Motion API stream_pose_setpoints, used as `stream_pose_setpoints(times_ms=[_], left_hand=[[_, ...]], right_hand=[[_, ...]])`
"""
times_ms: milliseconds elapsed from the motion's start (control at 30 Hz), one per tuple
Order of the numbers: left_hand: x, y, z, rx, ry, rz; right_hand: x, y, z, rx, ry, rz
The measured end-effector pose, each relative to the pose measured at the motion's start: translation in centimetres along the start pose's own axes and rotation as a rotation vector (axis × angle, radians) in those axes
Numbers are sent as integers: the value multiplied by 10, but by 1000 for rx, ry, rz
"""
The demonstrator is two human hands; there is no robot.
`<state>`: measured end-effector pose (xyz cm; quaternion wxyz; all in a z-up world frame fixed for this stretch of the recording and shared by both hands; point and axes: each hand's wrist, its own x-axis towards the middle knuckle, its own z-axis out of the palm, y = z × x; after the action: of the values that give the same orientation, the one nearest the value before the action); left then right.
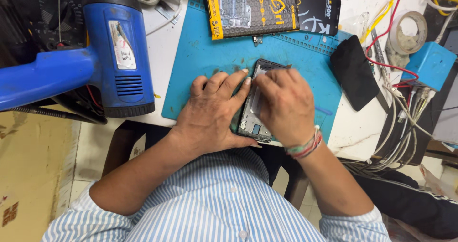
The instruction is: The person removes a component from a mobile phone by hand and then uses an electric screwdriver to manipulate screws on the internal chassis while the device is held on a workbench.
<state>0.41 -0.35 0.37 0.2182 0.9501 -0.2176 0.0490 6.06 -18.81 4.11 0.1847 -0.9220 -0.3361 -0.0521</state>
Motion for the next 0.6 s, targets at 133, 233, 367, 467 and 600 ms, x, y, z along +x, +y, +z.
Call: stream_pose_setpoints(times_ms=[133, 233, 367, 467, 600], left_hand=[[0, 1, 2, 14, 5, -1], [1, 2, 4, 2, 1, -14], [-1, 2, 4, 27, 13, -20], [-1, 3, 2, 8, 29, -1], [-7, 0, -2, -104, 80, 59]], right_hand=[[-18, -14, -3, 18, -72, 10], [-30, -25, -6, 32, -119, -24], [-44, -31, -12, 87, -203, -63], [-47, -23, -16, 213, -240, -43], [-59, -17, -14, 317, 115, 98]])
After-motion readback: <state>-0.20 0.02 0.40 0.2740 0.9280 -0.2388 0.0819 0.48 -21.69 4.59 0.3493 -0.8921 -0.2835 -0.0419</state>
